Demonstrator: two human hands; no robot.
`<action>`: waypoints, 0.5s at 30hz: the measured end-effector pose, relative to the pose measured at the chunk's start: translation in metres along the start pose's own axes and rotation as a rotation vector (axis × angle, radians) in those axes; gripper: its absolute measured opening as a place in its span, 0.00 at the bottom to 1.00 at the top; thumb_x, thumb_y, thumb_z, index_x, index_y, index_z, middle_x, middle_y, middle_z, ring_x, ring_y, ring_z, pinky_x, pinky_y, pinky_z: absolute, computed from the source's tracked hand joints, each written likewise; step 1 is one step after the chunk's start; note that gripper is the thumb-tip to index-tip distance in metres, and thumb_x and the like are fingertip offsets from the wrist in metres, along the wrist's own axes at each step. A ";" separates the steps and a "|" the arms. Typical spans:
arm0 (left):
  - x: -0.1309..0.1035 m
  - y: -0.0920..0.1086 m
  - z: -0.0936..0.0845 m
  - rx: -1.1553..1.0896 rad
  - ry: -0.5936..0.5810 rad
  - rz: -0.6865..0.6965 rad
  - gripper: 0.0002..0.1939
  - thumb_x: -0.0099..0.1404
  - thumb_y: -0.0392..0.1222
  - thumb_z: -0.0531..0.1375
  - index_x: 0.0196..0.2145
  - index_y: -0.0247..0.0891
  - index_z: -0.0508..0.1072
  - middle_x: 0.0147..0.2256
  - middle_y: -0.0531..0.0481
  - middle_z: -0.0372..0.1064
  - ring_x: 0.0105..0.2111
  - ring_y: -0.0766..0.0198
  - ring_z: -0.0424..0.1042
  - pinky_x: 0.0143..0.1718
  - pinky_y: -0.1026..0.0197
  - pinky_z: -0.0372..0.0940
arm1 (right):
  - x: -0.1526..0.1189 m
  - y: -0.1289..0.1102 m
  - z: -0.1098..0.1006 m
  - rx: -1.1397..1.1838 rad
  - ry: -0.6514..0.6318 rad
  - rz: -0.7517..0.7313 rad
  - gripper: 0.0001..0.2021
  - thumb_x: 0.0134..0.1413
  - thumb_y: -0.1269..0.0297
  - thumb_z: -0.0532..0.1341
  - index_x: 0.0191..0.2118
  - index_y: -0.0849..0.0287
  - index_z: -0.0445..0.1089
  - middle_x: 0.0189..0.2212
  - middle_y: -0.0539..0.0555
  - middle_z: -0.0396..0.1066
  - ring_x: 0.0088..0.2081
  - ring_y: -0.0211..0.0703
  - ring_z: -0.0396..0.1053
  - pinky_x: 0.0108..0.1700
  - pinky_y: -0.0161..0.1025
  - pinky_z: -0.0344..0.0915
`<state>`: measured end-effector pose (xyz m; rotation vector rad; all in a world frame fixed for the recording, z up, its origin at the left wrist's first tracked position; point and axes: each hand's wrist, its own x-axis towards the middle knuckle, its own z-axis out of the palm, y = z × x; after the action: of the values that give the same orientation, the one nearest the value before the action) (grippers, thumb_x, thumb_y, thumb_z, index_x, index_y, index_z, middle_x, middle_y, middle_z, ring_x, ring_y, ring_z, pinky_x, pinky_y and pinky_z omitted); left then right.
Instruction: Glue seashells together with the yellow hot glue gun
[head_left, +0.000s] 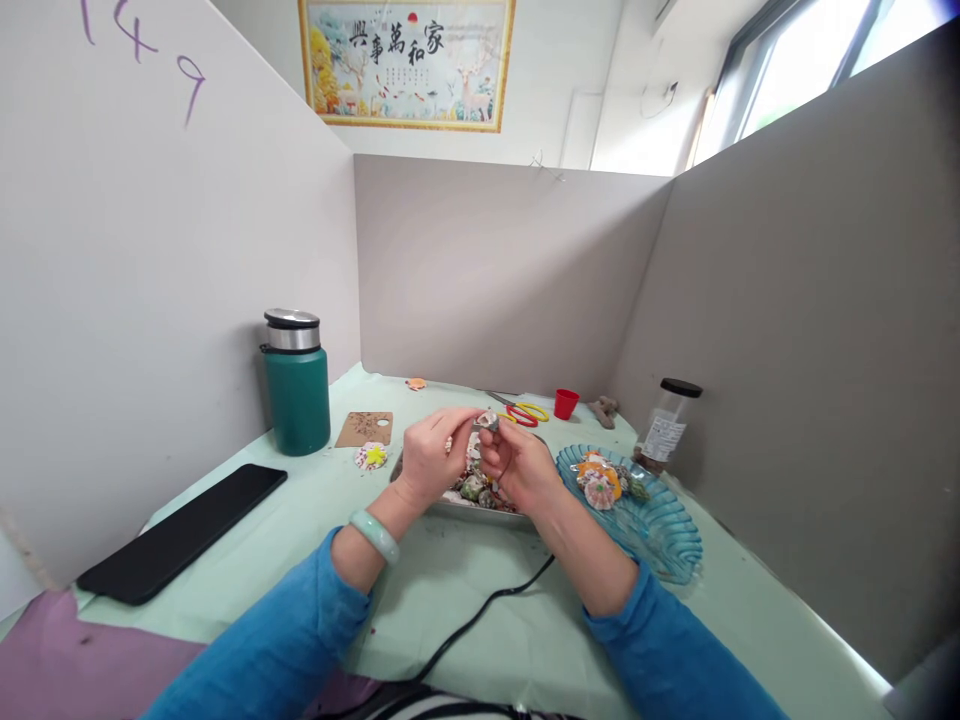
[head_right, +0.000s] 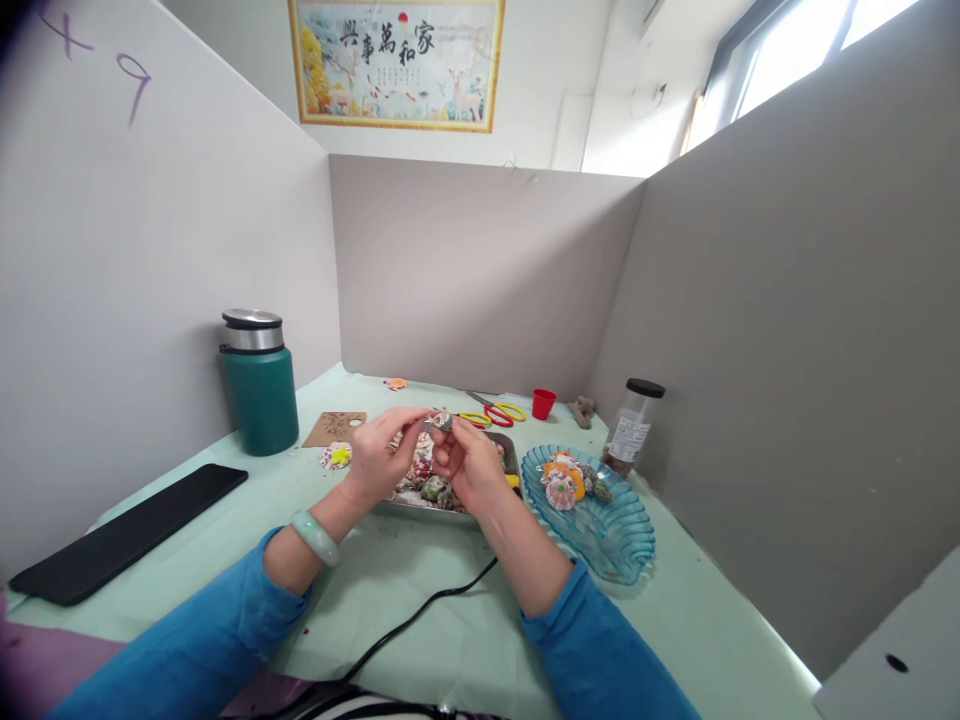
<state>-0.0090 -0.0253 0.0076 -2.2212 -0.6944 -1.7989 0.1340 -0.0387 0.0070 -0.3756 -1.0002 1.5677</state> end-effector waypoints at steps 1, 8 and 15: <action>0.001 0.000 -0.001 -0.003 0.020 -0.012 0.10 0.65 0.34 0.54 0.41 0.39 0.73 0.38 0.47 0.75 0.39 0.63 0.73 0.42 0.59 0.68 | 0.000 -0.001 -0.001 0.031 -0.017 0.019 0.07 0.52 0.63 0.61 0.35 0.59 0.66 0.22 0.46 0.61 0.18 0.30 0.53 0.18 0.28 0.49; 0.004 0.001 -0.003 -0.055 -0.016 -0.003 0.09 0.62 0.35 0.57 0.41 0.39 0.72 0.40 0.44 0.73 0.41 0.60 0.71 0.45 0.56 0.67 | -0.002 -0.006 0.000 0.228 -0.078 0.213 0.08 0.59 0.67 0.52 0.32 0.63 0.64 0.19 0.44 0.52 0.16 0.28 0.45 0.16 0.26 0.46; 0.004 0.002 -0.002 -0.056 -0.055 0.017 0.09 0.63 0.35 0.56 0.41 0.39 0.72 0.40 0.44 0.70 0.42 0.59 0.69 0.44 0.55 0.67 | -0.003 -0.007 0.003 0.208 -0.095 0.232 0.11 0.61 0.64 0.53 0.27 0.60 0.61 0.18 0.44 0.50 0.16 0.28 0.42 0.15 0.24 0.46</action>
<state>-0.0092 -0.0266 0.0124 -2.3138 -0.6418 -1.7762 0.1369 -0.0435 0.0132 -0.2819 -0.8780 1.8958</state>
